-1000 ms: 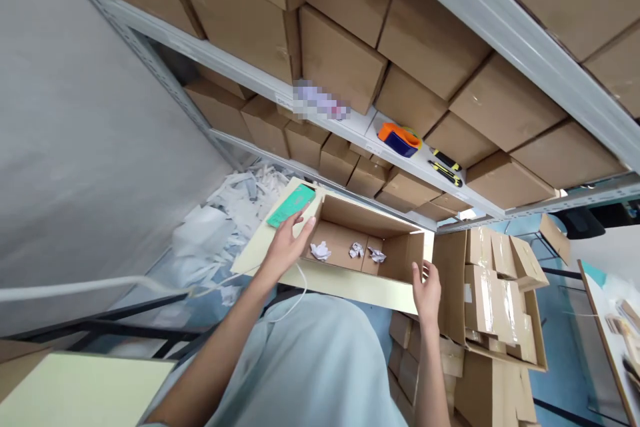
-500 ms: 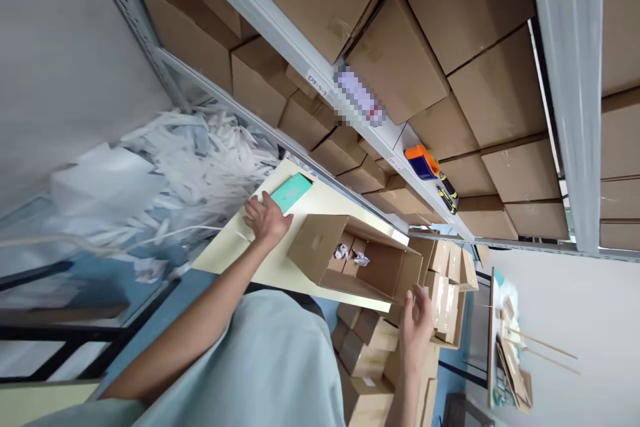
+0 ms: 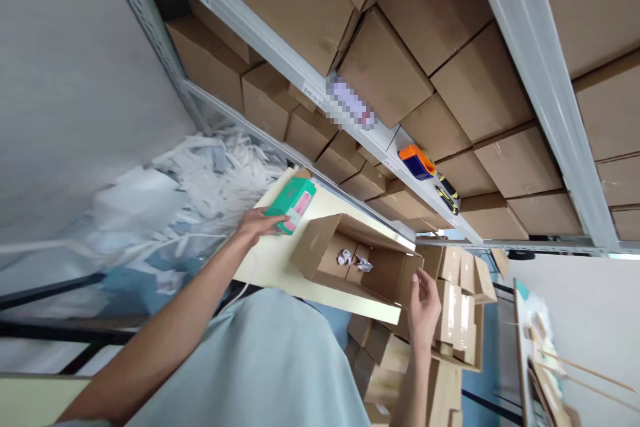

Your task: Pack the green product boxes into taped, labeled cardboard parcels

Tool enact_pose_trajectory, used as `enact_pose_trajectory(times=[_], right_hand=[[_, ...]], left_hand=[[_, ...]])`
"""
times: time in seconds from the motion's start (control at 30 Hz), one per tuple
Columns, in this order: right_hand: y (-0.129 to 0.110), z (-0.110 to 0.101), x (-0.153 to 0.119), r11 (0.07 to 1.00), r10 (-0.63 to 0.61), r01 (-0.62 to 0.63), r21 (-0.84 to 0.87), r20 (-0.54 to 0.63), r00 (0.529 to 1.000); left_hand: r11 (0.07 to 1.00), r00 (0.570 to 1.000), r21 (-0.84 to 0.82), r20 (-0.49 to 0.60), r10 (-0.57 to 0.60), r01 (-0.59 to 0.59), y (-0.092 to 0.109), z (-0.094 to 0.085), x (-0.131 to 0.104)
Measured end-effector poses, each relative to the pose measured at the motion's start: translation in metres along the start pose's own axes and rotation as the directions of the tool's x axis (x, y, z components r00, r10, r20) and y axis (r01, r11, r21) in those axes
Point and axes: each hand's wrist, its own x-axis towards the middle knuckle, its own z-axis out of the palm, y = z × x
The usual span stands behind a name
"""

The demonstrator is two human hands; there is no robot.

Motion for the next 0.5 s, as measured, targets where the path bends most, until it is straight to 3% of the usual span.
enact_pose_trajectory(times=[0.17, 0.3, 0.4, 0.5], right_hand=[[-0.023, 0.005, 0.041, 0.977, -0.144, 0.134, 0.169, 0.054, 0.988], [-0.053, -0.003, 0.069, 0.911, -0.294, 0.25, 0.327, 0.091, 0.952], [-0.065, -0.012, 0.086, 0.853, -0.355, 0.272, 0.446, 0.114, 0.928], [-0.065, -0.019, 0.099, 0.764, -0.38, 0.198, 0.614, 0.18, 0.907]], left_hand=[[0.996, 0.998, -0.083, 0.063, -0.02, 0.025, 0.052, -0.022, -0.061], [0.99, 0.985, -0.028, 0.095, 0.141, -0.139, 0.108, -0.038, -0.123], [0.98, 0.956, 0.045, 0.233, 0.18, -0.196, 0.138, -0.035, -0.156], [0.982, 0.918, 0.061, 0.368, 0.144, -0.179, 0.152, -0.013, -0.174]])
